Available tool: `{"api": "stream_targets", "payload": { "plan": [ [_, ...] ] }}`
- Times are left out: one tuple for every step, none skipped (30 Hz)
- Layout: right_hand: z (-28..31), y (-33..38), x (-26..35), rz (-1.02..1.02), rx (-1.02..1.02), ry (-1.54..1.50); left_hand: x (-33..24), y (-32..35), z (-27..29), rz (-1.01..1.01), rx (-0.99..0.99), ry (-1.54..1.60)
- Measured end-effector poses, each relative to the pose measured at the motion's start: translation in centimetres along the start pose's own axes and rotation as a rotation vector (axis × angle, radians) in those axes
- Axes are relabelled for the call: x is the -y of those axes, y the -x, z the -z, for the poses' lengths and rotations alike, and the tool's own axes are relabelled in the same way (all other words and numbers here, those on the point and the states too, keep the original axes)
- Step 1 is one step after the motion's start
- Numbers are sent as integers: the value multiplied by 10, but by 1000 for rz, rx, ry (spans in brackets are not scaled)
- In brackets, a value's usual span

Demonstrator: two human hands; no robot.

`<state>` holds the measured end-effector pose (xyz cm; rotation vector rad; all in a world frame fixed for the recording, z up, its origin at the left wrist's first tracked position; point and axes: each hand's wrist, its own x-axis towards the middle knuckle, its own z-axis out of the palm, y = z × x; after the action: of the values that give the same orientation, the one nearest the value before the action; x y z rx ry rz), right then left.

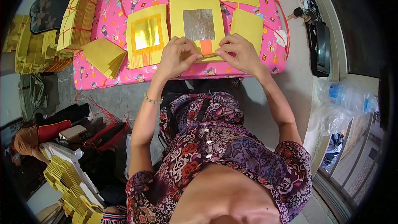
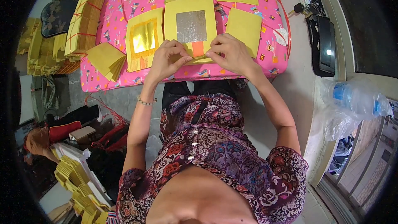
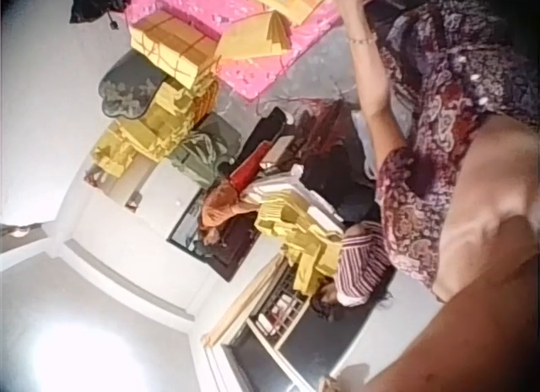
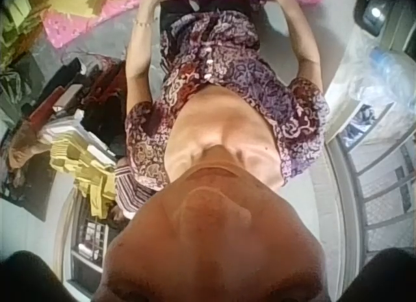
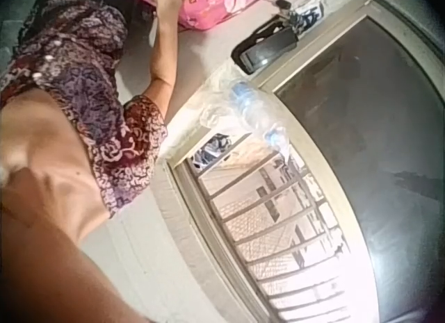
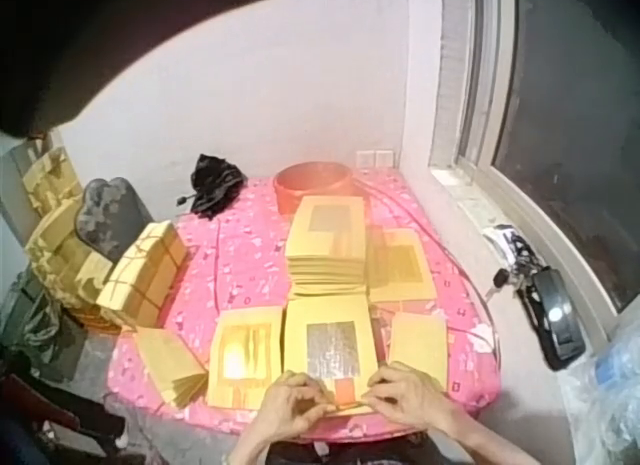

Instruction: Bundling and tying stacks of yellow paper with ribbon.

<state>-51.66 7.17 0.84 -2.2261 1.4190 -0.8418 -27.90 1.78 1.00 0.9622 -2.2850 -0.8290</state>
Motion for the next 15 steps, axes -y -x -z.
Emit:
{"api": "stream_targets", "payload": {
  "plan": [
    [-1,0,0,-5,-6,2,0,0,0,12,4,5],
    [-1,0,-1,-6,-6,2,0,0,0,24,9,10],
    [-1,0,-1,-7,-5,4,1,0,0,24,9,11],
    [-1,0,-1,-8,-4,5,1,0,0,19,5,13],
    [-1,0,-1,-8,-4,5,2,0,-1,14,2,16],
    [-1,0,-1,-15,4,4,2,0,-1,15,2,16],
    [-1,0,-1,-22,11,4,2,-1,-1,18,4,21],
    [-1,-1,-1,-22,11,4,2,-1,-1,21,6,26],
    [-1,-1,-1,-10,-5,6,3,-1,-1,21,6,26],
    [-1,-1,-1,2,-22,9,2,-1,-1,18,6,24],
    [-1,-1,0,3,-22,9,2,-1,-1,14,5,21],
    [-1,-2,1,26,-31,32,2,-2,0,12,3,19],
    [0,-2,2,50,-41,54,2,-2,0,8,10,6],
    [0,-3,3,54,-44,57,0,-1,1,4,17,-7],
    [0,-3,3,89,-42,125,-6,-2,2,-2,15,-8]
  ]
}}
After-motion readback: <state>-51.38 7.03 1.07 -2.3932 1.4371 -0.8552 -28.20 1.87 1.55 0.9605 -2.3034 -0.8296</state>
